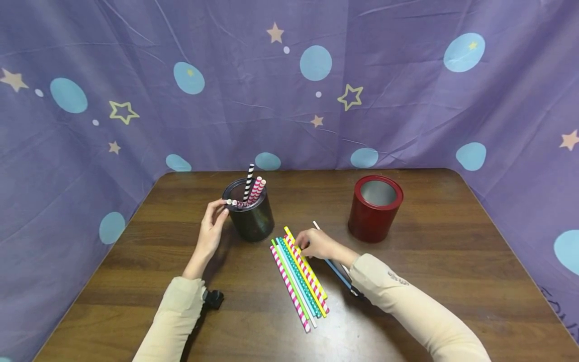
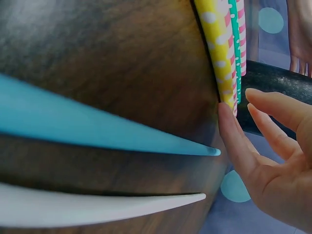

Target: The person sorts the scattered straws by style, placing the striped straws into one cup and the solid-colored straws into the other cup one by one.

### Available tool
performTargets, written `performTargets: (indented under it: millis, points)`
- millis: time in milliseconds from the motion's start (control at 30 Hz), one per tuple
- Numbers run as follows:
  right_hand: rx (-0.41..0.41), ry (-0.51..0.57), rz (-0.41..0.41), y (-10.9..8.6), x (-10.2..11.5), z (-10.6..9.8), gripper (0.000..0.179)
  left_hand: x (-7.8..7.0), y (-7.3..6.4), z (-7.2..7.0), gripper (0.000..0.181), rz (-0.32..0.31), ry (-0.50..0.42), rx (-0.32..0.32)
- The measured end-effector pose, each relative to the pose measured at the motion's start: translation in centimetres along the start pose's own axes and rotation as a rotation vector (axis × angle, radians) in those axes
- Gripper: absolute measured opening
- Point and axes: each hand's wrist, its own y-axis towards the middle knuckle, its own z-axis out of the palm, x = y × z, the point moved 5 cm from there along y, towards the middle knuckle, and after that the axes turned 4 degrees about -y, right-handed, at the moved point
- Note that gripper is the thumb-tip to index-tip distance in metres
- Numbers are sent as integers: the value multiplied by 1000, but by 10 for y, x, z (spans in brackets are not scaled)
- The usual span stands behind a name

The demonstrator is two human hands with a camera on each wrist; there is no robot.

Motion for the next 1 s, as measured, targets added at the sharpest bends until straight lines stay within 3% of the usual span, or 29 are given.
performTargets:
  millis: [167, 1000]
  points:
    - [3, 6, 2, -1, -2, 1, 20, -14, -2, 3, 24, 1, 11, 1]
    - [-7, 58, 45, -2, -10, 10, 20, -16, -2, 4, 24, 10, -6, 6]
